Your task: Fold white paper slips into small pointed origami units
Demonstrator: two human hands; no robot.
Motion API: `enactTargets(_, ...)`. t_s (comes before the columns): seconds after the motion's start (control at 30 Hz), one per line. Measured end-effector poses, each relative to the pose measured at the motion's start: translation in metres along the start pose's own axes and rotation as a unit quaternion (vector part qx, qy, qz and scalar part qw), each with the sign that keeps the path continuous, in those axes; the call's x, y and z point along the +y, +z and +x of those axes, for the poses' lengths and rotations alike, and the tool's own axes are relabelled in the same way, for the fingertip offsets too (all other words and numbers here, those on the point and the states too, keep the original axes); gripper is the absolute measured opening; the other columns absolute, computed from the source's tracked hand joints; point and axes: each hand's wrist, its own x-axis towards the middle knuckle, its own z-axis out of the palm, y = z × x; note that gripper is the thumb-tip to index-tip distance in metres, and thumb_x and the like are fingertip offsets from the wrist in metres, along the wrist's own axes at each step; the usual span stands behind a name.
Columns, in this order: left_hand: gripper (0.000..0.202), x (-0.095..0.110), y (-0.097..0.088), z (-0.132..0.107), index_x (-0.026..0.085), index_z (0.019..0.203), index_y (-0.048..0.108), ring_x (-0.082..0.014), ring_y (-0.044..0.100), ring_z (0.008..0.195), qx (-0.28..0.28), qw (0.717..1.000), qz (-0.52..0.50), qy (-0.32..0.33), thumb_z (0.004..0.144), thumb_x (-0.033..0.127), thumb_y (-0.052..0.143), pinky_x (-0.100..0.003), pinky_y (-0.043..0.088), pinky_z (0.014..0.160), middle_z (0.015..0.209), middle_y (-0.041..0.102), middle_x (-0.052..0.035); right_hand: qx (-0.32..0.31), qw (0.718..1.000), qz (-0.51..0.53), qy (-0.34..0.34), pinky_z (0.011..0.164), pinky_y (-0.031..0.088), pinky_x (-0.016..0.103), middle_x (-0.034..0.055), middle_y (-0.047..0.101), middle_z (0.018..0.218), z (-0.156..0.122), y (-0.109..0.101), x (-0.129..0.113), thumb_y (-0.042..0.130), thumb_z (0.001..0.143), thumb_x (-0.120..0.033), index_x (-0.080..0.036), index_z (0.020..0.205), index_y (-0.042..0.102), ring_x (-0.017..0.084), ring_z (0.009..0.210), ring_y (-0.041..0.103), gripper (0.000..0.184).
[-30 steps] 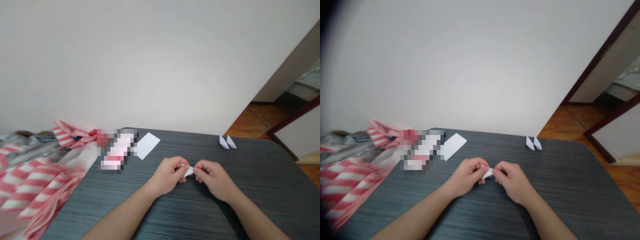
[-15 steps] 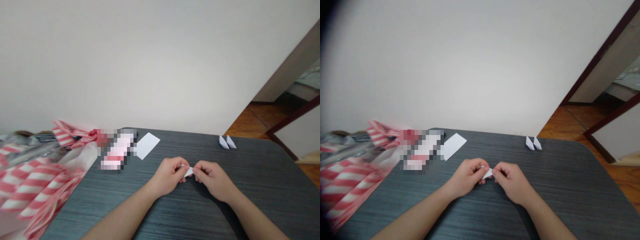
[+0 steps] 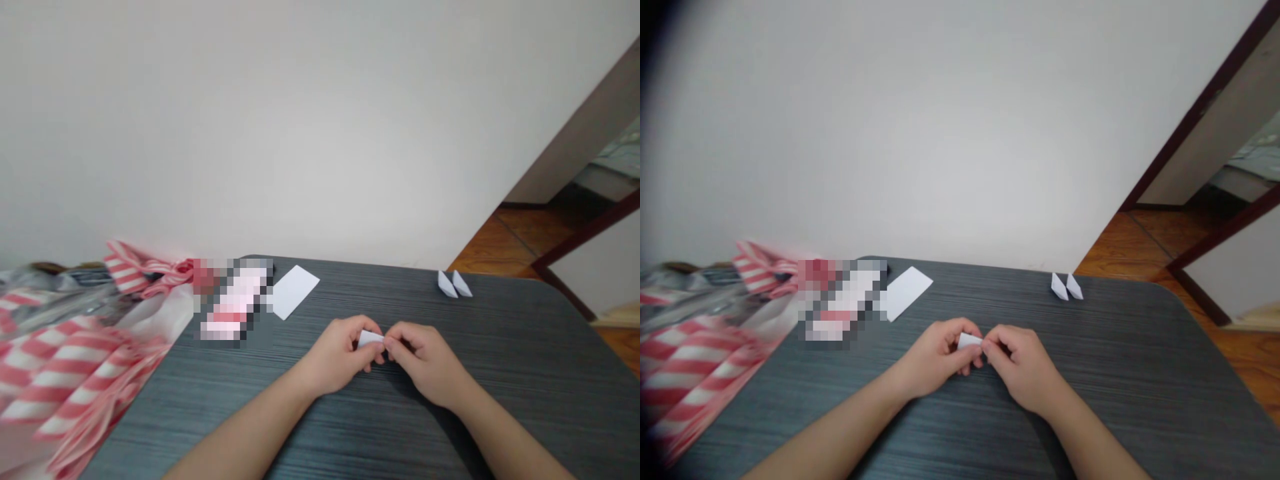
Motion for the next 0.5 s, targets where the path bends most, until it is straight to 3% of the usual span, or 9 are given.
enactTargets(0.13,0.01,-0.0002,-0.0014,-0.0007,0.015,0.088,0.062,-0.0095,0.059,0.059,-0.006,1.0,0.015,0.007,0.088,0.025,0.059,-0.019,0.044,0.056,0.076,0.07,-0.0028,0.003,1.0,-0.009,-0.005,0.063,0.041,0.023,-0.0014,0.067,0.067,-0.0011,0.0008,-0.0013,0.054,0.093,-0.019,-0.018,0.07,0.065,0.012,0.063,0.06,0.025)
enactTargets(0.3,0.013,-0.0008,-0.001,0.0004,0.015,0.093,0.062,-0.0101,0.059,0.058,0.0,1.0,0.015,0.0,0.087,0.027,0.061,-0.02,0.045,0.055,0.076,0.07,-0.0025,0.012,1.0,-0.019,-0.004,0.061,0.041,0.023,-0.0012,0.067,0.066,-0.0013,0.0004,0.0,0.055,0.092,-0.019,-0.018,0.07,0.065,0.013,0.062,0.06,0.024)
enactTargets(0.5,0.013,-0.0008,-0.0015,0.0002,0.014,0.087,0.066,-0.0106,0.059,0.058,0.0,0.999,0.041,0.0,0.086,0.026,0.062,-0.019,0.042,0.054,0.067,0.067,-0.0014,0.016,0.999,-0.03,-0.006,0.061,0.041,0.022,-0.0015,0.067,0.066,-0.0005,-0.0003,-0.0009,0.056,0.091,-0.018,-0.018,0.07,0.065,0.013,0.062,0.06,0.023)
